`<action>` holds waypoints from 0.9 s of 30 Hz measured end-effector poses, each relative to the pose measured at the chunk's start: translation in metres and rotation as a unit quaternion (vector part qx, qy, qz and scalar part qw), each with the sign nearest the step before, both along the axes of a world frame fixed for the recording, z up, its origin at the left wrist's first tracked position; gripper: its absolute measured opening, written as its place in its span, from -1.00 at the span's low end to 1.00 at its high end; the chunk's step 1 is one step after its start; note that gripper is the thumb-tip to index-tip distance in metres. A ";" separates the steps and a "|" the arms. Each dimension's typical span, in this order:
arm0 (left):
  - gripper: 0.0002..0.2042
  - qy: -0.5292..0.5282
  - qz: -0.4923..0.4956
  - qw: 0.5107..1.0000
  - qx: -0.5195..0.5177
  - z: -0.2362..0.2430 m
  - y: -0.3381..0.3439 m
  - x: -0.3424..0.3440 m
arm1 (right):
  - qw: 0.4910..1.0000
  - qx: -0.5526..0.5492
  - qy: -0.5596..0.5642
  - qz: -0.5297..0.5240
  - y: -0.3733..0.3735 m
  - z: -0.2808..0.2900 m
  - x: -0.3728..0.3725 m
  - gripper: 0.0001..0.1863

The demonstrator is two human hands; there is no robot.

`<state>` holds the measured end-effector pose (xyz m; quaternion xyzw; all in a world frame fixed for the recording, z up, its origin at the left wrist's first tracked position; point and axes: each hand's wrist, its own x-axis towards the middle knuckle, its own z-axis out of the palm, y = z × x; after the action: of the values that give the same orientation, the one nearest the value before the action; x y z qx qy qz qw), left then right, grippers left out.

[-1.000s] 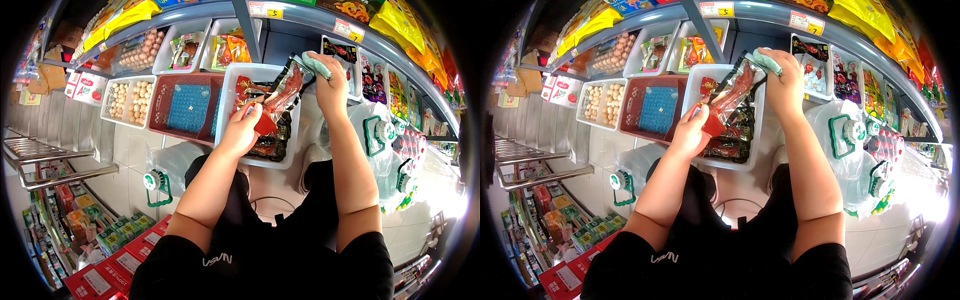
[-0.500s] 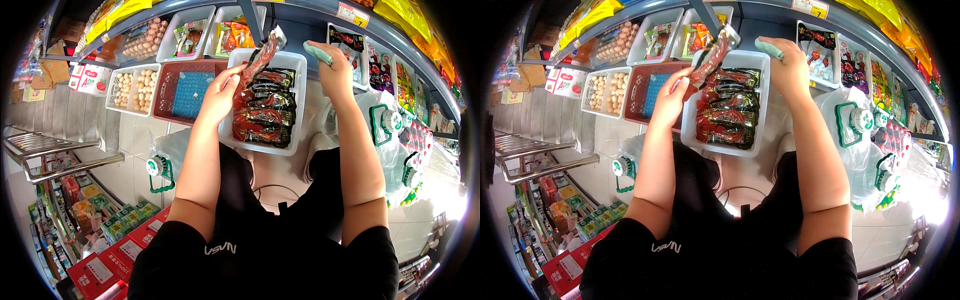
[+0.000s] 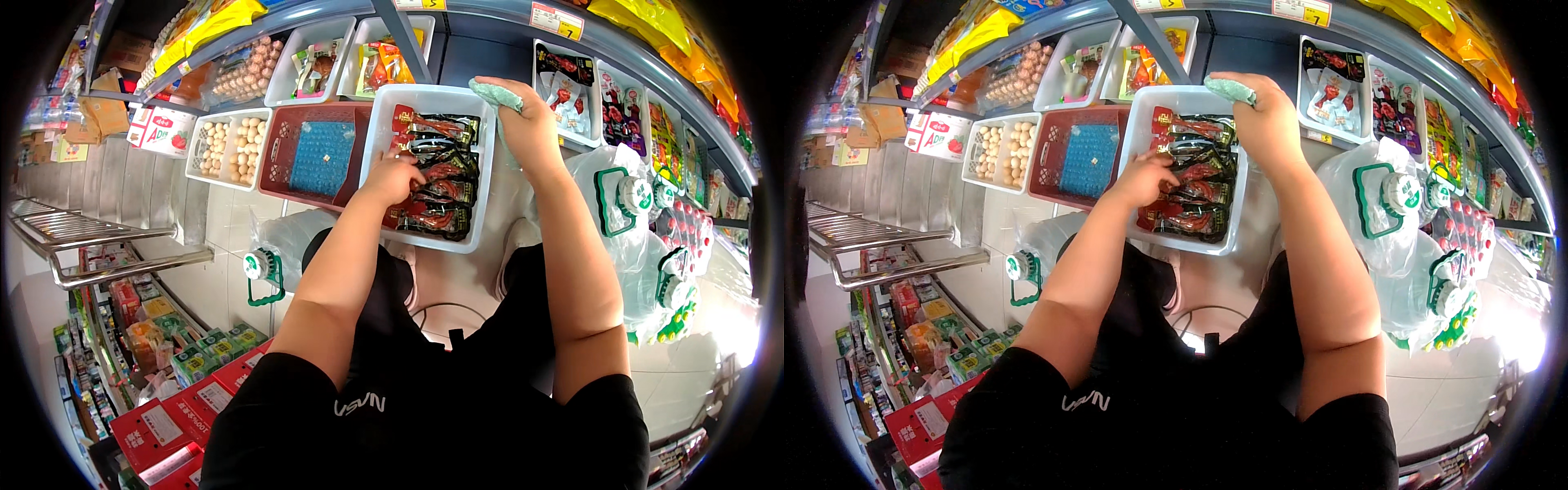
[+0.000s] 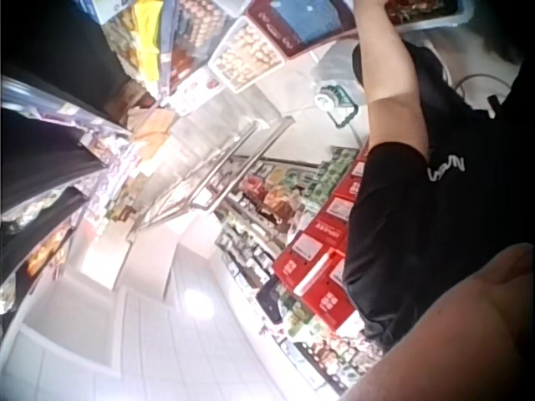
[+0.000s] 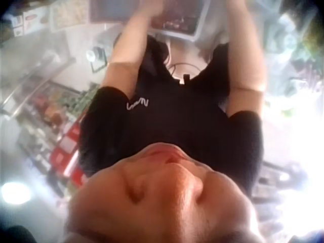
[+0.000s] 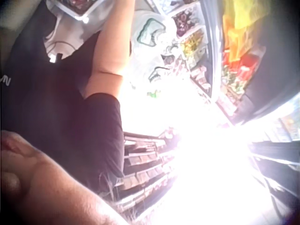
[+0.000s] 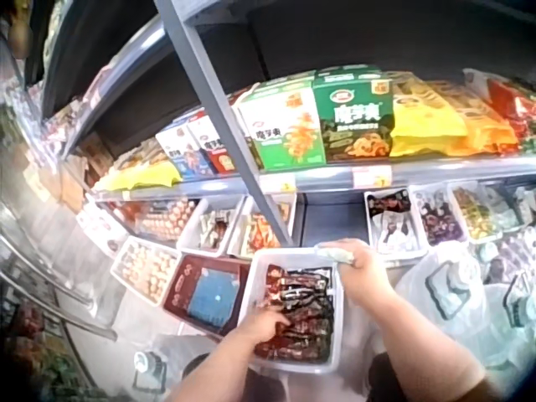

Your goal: The person sits on the floor in a store aisle and uses a cloth to wipe and arrange packaged snack items inside a white plastic bin. They repeatedly pick up individual snack packs, wipe them, and place them back into the bin in an orderly fashion.

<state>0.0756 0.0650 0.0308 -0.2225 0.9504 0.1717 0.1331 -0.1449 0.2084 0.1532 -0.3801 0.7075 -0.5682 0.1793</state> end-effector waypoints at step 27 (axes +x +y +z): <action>-0.66 -0.119 -0.008 0.978 -0.172 -0.073 -0.073 -0.112 | 0.999 -0.024 -0.039 0.014 -0.002 -0.005 -0.002 -0.53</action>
<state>-0.0363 -0.0082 -0.0425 -0.2537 0.9447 -0.0228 0.2064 -0.1471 0.2059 0.1487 -0.3719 0.6810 -0.5965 0.2054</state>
